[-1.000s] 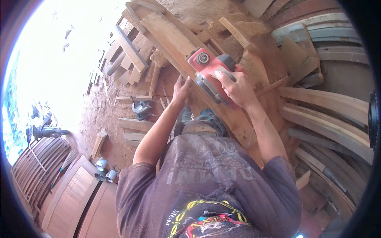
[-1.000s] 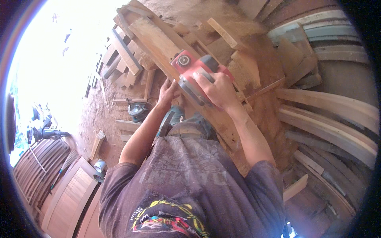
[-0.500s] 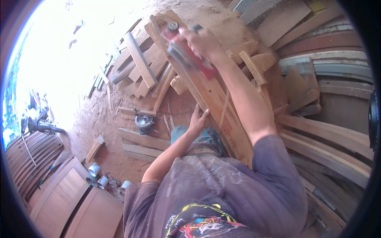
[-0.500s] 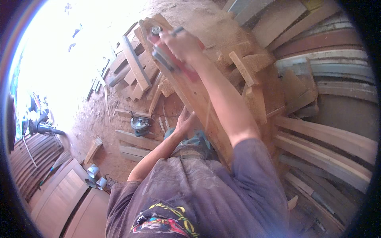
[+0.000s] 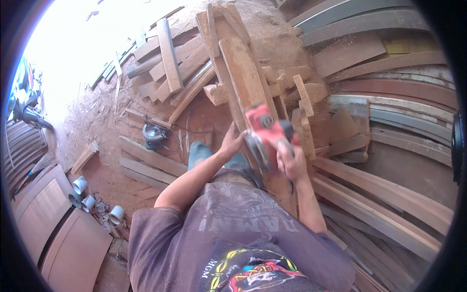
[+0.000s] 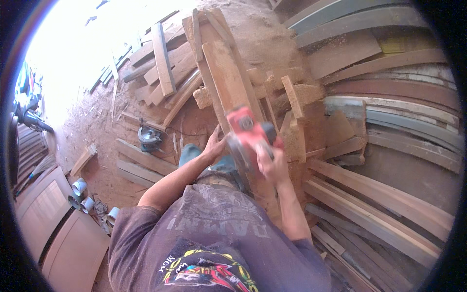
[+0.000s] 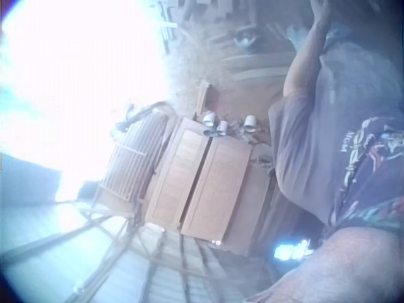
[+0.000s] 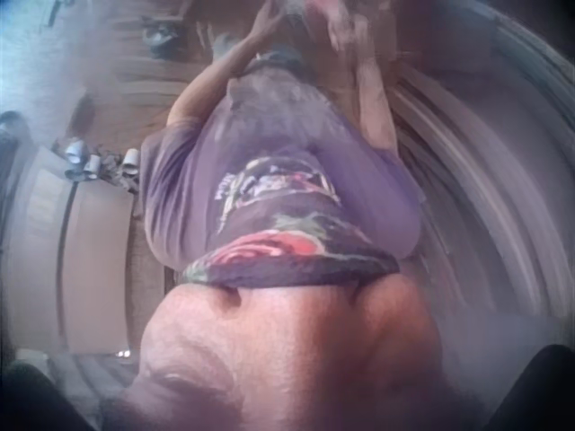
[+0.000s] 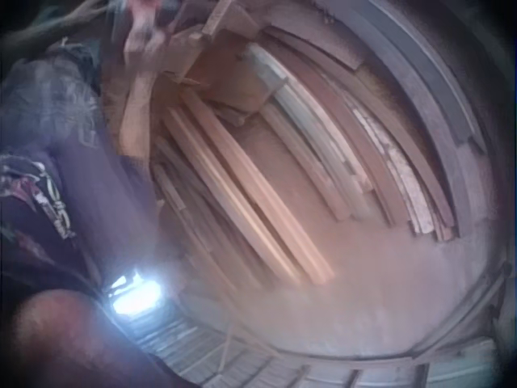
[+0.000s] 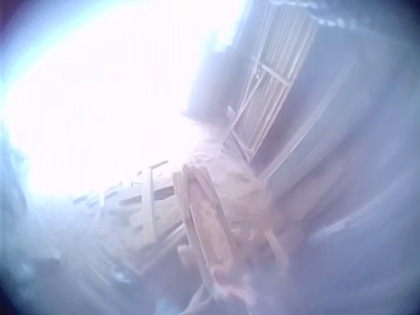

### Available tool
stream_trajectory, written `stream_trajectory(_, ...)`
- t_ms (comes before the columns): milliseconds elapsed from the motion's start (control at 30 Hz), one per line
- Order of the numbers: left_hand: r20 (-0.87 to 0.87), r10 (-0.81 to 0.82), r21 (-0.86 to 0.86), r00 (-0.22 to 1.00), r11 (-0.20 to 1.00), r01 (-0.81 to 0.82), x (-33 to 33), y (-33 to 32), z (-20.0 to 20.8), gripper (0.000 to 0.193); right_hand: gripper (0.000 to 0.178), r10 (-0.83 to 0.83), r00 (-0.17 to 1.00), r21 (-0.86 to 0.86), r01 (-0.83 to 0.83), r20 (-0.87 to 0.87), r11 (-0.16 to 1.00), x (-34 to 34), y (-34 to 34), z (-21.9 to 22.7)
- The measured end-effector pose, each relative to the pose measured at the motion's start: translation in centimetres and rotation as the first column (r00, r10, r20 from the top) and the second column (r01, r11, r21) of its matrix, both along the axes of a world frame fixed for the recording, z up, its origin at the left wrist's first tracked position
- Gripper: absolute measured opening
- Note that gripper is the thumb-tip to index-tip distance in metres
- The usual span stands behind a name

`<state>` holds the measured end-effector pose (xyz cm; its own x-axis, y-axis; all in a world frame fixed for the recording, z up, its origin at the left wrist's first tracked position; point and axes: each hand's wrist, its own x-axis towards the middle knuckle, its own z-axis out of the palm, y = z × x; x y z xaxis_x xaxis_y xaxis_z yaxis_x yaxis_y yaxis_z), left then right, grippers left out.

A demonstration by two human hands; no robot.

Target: The person smooths a wooden plank using a hand scraper and then an electric sander. They repeatedly flip the plank and move the tools along its length to even the surface. The work occurs in a cluttered woodworking area with other planks and tools visible.

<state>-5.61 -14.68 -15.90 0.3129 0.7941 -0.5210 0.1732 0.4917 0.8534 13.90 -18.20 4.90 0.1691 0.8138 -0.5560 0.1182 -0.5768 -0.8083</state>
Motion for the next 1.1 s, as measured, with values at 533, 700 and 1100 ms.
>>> stream_trajectory(533,0.026,0.053,-0.028,0.998,0.998,-0.052,0.3,-0.8,-1.2,0.072,0.047,0.122,0.992,0.157,-0.116,-0.032,0.981,-6.8,31.5,-1.0)
stream_trajectory(700,0.174,0.040,-0.109,0.984,0.994,-0.021,-0.2,0.1,0.8,0.083,0.046,0.155,0.987,0.108,-0.149,-0.043,0.983,-4.8,21.7,-1.6)
stream_trajectory(1100,0.059,0.410,-0.516,0.910,0.793,-0.324,-15.4,-10.7,-5.1,0.062,0.039,-0.082,0.985,-0.081,0.095,0.150,0.992,1.9,-34.0,2.2)
